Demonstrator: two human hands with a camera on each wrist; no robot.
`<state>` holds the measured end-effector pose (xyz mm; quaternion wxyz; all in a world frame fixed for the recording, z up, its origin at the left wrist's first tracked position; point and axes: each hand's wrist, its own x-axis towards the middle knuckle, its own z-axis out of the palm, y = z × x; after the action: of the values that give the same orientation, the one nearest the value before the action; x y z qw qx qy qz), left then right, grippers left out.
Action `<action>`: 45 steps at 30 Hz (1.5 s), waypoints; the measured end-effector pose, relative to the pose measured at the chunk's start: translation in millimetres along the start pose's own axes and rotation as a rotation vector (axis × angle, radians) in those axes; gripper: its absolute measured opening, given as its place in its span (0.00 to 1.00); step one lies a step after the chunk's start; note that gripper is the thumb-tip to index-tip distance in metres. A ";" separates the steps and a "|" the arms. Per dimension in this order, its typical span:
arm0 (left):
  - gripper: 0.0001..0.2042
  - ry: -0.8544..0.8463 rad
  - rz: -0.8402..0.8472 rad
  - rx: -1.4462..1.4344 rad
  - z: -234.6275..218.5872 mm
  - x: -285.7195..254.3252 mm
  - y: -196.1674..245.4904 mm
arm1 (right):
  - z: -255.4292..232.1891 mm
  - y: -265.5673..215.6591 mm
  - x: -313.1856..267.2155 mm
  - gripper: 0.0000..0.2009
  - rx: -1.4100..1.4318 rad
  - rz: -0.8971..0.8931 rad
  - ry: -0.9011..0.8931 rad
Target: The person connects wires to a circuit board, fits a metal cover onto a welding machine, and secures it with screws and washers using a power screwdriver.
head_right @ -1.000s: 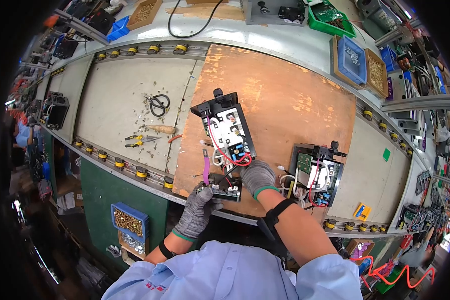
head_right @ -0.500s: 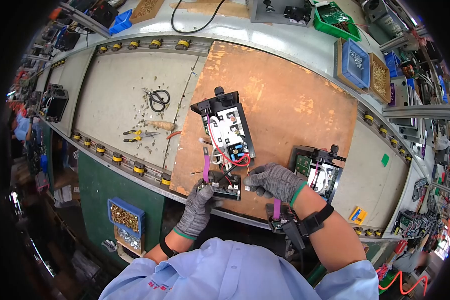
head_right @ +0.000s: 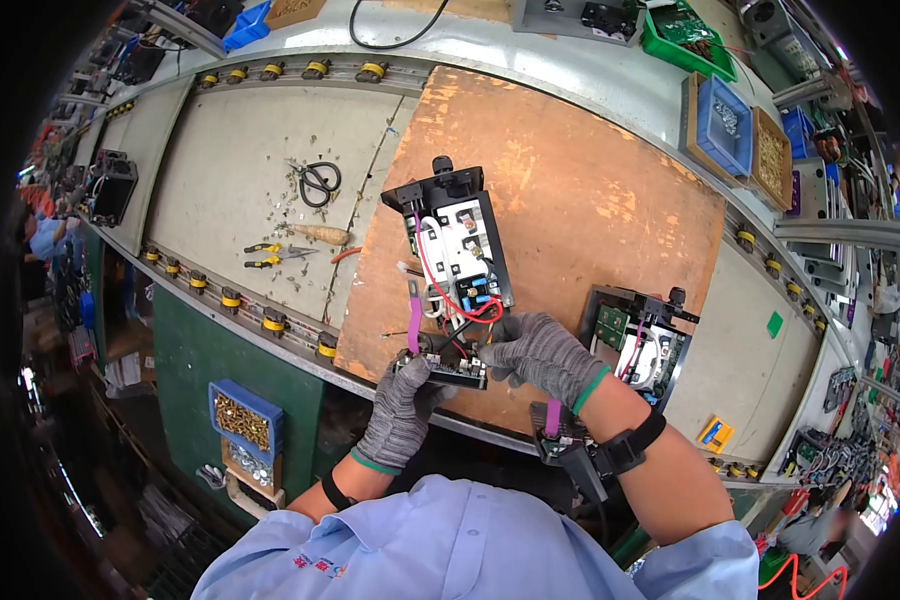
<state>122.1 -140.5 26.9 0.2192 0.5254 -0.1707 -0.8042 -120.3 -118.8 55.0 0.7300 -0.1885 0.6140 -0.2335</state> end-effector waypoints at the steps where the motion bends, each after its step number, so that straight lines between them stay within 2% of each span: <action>1: 0.19 0.012 0.012 -0.019 0.6 0.3 -2.3 | 0.6 -1.8 -0.8 0.11 -0.002 0.001 -0.002; 10: 0.21 0.020 0.074 -0.073 1.3 0.5 -9.3 | -2.1 5.6 -1.4 0.12 -0.083 -0.046 -0.034; 13: 0.22 0.007 0.081 -0.077 1.9 0.2 -8.3 | -5.7 4.9 -1.6 0.13 -0.013 -0.017 -0.110; 22: 0.23 0.014 0.074 -0.068 3.9 0.7 -6.9 | 3.9 13.5 -2.7 0.14 0.020 -0.124 0.018; 26: 0.24 -0.052 0.080 -0.092 12.0 -2.7 -0.2 | -4.8 19.1 3.8 0.14 -0.070 -0.109 -0.022; 31: 0.25 -0.011 0.097 -0.108 14.0 -3.9 -3.3 | -6.9 8.6 -2.5 0.15 -0.021 -0.157 -0.088; 33: 0.26 0.003 0.095 -0.106 14.1 -3.6 -4.6 | -7.9 -5.4 -7.8 0.16 -0.184 -0.057 -0.091; 37: 0.25 -0.053 0.105 -0.142 17.6 -4.5 -1.1 | -14.0 -8.3 -5.7 0.18 -0.330 -0.085 -0.129; 42: 0.23 -0.046 0.102 -0.182 18.9 -6.5 -2.3 | -22.2 -28.6 16.2 0.16 -0.575 -0.051 -0.332; 44: 0.23 -0.037 0.100 -0.241 22.9 -6.5 -2.3 | -21.2 -24.6 18.2 0.15 -0.606 -0.006 -0.342; 45: 0.22 -0.052 0.093 -0.253 24.0 -6.5 -1.7 | -21.1 -25.7 15.9 0.14 -0.610 -0.049 -0.335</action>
<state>102.0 -134.5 40.4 0.3162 0.4640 -0.0975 -0.8217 -141.7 -148.8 53.0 0.7250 -0.4482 0.5225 -0.0225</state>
